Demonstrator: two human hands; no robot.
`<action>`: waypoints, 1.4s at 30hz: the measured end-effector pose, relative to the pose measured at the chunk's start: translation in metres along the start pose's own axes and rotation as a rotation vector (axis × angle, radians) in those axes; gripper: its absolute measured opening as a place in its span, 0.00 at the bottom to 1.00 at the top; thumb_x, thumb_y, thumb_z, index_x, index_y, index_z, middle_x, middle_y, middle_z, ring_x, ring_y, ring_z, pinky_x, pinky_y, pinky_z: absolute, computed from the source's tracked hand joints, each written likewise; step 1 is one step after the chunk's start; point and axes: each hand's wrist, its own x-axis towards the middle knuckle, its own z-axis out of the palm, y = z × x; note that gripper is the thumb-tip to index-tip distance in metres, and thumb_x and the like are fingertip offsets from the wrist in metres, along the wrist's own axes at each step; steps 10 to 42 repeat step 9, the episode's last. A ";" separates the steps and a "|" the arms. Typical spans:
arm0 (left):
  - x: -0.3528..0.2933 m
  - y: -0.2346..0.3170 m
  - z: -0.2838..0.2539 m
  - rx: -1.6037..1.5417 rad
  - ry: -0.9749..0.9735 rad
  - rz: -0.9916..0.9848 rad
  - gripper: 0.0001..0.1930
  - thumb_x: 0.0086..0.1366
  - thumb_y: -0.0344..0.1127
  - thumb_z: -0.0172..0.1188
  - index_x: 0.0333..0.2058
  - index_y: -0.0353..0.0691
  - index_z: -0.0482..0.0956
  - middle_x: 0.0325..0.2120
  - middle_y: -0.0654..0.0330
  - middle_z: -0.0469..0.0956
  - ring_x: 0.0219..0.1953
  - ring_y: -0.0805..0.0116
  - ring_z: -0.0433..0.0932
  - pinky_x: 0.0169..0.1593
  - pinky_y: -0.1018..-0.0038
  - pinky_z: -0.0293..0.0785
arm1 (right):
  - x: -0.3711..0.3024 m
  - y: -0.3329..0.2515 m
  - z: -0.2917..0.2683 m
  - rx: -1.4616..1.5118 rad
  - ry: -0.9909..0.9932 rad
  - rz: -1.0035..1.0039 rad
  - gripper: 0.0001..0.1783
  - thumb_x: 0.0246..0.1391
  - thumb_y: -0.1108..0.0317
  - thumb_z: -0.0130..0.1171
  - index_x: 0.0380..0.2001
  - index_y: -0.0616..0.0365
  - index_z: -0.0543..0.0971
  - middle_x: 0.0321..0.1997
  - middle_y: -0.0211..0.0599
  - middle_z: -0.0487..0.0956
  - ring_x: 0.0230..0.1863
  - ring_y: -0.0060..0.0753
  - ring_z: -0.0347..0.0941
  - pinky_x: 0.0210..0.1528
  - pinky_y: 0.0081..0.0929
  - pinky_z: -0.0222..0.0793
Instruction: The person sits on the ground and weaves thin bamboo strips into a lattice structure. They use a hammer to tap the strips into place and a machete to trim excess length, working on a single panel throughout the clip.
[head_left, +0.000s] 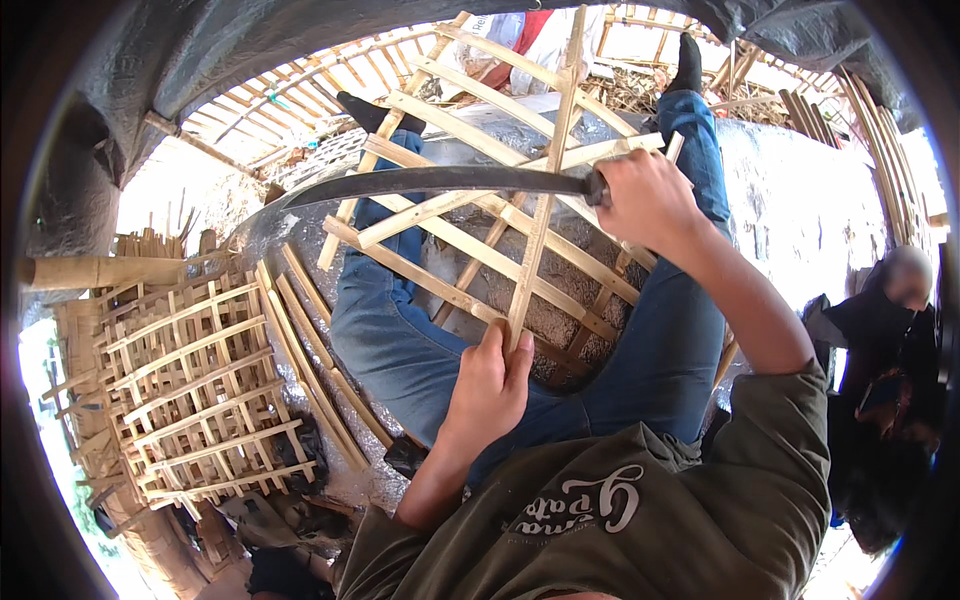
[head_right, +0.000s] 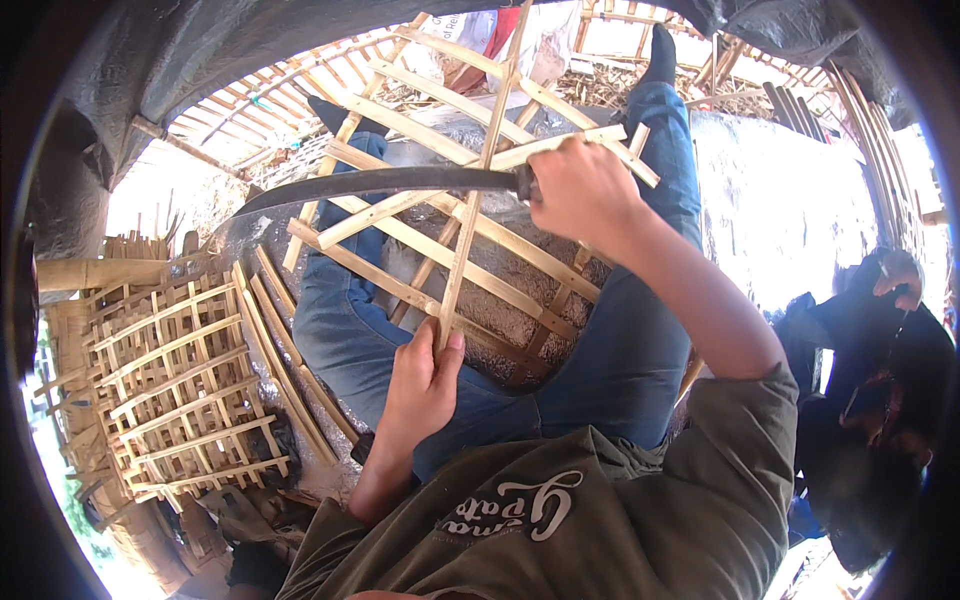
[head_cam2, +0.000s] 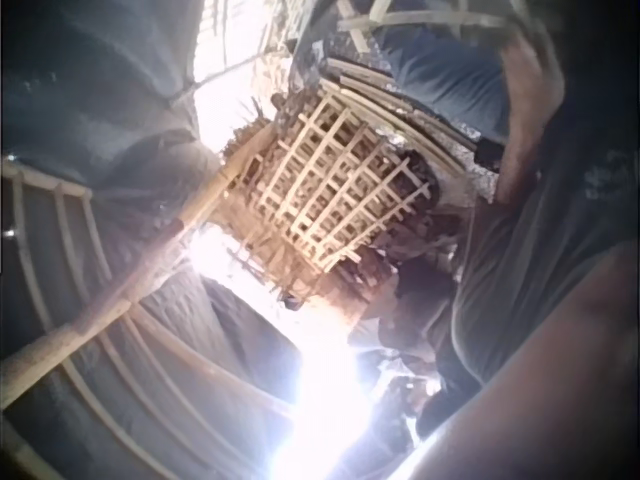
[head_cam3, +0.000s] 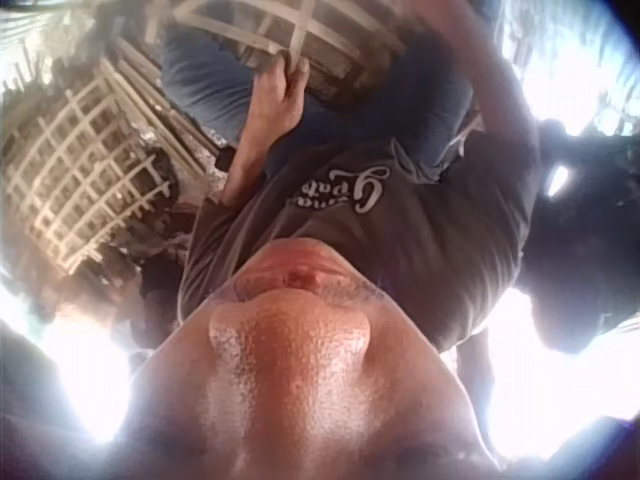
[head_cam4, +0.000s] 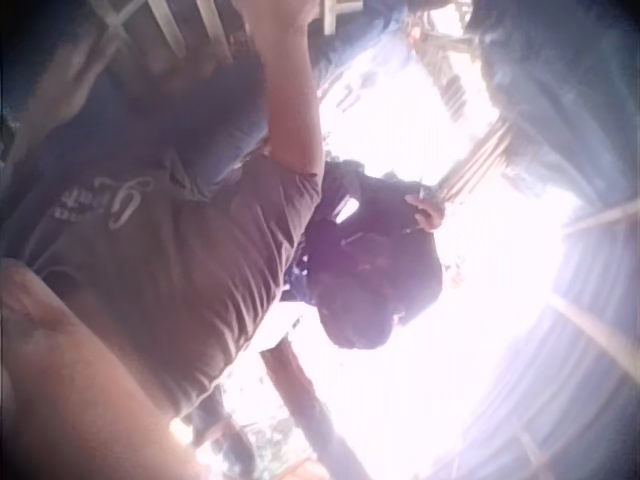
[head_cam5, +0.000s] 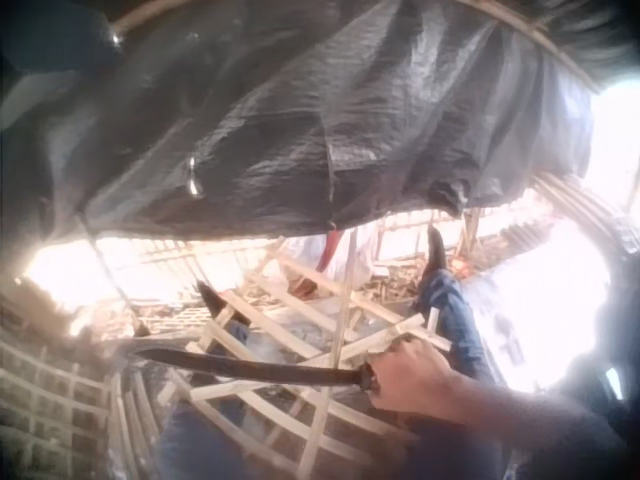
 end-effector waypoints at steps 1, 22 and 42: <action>0.001 0.001 0.000 0.005 0.015 0.002 0.12 0.73 0.32 0.53 0.31 0.32 0.66 0.14 0.46 0.69 0.16 0.44 0.72 0.22 0.59 0.62 | -0.004 -0.001 0.001 0.028 -0.038 -0.017 0.11 0.42 0.66 0.61 0.30 0.59 0.83 0.28 0.49 0.82 0.31 0.51 0.83 0.40 0.43 0.81; 0.010 0.002 0.001 -0.060 0.018 0.034 0.12 0.73 0.34 0.53 0.32 0.32 0.66 0.14 0.49 0.70 0.16 0.49 0.72 0.23 0.60 0.62 | -0.036 -0.027 -0.001 0.116 -0.090 -0.087 0.13 0.38 0.64 0.65 0.30 0.57 0.83 0.27 0.50 0.82 0.32 0.51 0.83 0.41 0.41 0.81; 0.010 0.002 0.001 -0.060 0.018 0.034 0.12 0.73 0.34 0.53 0.32 0.32 0.66 0.14 0.49 0.70 0.16 0.49 0.72 0.23 0.60 0.62 | -0.036 -0.027 -0.001 0.116 -0.090 -0.087 0.13 0.38 0.64 0.65 0.30 0.57 0.83 0.27 0.50 0.82 0.32 0.51 0.83 0.41 0.41 0.81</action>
